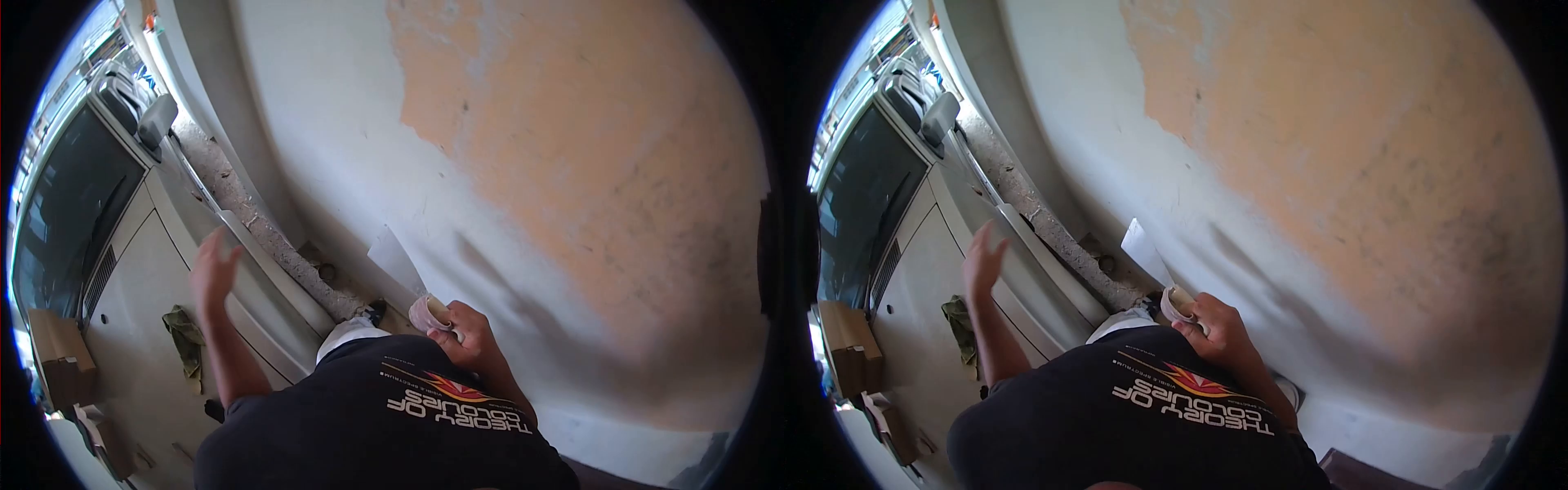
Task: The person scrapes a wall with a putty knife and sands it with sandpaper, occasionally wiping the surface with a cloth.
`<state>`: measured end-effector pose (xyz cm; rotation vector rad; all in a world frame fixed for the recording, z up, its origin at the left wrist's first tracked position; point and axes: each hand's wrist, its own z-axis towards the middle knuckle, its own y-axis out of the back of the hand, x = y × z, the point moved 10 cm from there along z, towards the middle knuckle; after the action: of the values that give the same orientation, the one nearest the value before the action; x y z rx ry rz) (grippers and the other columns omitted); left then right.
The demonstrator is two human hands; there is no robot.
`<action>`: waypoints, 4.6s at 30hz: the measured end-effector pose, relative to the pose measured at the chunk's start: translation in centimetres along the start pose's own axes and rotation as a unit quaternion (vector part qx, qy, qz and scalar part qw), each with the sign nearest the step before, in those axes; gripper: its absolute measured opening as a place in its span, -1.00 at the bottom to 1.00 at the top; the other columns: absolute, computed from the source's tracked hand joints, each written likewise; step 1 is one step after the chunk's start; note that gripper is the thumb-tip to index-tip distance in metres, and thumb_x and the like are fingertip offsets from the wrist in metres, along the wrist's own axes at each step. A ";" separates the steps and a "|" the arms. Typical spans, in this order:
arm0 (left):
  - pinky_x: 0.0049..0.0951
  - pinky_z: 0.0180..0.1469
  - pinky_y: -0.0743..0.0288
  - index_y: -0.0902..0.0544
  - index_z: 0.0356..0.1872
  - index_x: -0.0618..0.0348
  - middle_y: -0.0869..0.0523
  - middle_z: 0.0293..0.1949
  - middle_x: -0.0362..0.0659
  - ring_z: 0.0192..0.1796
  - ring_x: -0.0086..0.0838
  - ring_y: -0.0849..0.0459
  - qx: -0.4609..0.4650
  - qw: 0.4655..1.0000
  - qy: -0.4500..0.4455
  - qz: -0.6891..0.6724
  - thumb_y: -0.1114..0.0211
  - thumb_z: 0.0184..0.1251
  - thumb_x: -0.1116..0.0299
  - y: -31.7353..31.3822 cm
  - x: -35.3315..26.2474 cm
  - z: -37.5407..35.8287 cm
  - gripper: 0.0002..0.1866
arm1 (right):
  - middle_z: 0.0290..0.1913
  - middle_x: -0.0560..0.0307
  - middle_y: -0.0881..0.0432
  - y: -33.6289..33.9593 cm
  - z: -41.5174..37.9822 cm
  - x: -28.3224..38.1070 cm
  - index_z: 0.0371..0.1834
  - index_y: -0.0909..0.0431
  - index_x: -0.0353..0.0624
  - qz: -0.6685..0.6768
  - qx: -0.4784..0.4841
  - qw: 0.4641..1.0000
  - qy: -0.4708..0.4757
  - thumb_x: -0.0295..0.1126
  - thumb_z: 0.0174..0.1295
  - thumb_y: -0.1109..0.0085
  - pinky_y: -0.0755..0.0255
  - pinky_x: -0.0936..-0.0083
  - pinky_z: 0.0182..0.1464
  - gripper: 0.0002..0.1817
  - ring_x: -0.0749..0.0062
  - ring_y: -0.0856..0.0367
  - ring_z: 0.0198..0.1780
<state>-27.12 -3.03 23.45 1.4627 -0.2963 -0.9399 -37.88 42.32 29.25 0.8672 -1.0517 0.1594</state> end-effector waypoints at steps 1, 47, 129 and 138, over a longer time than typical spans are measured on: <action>-0.15 0.48 -0.29 -0.32 0.52 0.00 -0.49 0.43 -0.03 0.52 -0.14 -0.35 0.025 0.990 0.116 0.083 -0.35 0.34 -0.07 0.1 5.8 -0.6 -0.20 | -0.38 -0.01 -0.55 -0.2 0.6 -0.2 -0.22 -0.61 -0.24 -0.002 0.005 1.000 0.006 -0.43 0.17 -0.40 -0.43 0.36 -0.28 -0.81 0.12 -0.56 -0.37; -0.04 0.14 -0.68 -0.50 0.13 0.29 -0.68 0.13 0.03 0.07 -0.08 -0.73 -0.753 0.259 0.456 -0.397 -0.42 0.20 0.28 9.0 40.6 -16.0 -0.48 | -0.29 -0.06 -0.61 -5.9 13.4 -3.2 -0.11 -0.65 -0.25 0.008 0.080 0.997 -0.008 -0.37 0.22 -0.39 -0.48 0.31 -0.20 -0.75 0.02 -0.64 -0.26; 0.23 0.54 -0.06 -0.62 0.24 -0.24 -0.53 0.38 0.07 0.43 0.04 -0.48 -0.329 0.670 -0.540 -0.389 -0.49 0.13 0.28 1.7 -29.4 -0.6 -0.43 | -0.43 0.05 -0.52 1.3 13.5 9.3 -0.12 -0.61 -0.13 -0.193 -0.147 0.958 0.153 -0.49 0.09 -0.46 -0.39 0.36 -0.52 -0.71 0.23 -0.52 -0.54; 0.22 0.46 -0.23 -0.57 0.23 -0.14 -0.48 0.37 0.28 0.42 0.18 -0.47 -0.304 0.637 -0.568 -0.424 -0.42 0.35 0.19 2.7 -33.9 0.3 -0.56 | -0.59 0.06 -0.39 1.3 13.3 11.9 -0.26 -0.50 -0.23 -0.277 -0.187 0.927 0.169 -0.53 0.07 -0.33 -0.11 0.33 -0.62 -0.79 0.21 -0.31 -0.67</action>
<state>-47.63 19.68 38.27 0.0937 -0.1217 -2.4189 -41.58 30.73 42.43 0.7229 -0.4610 -0.3502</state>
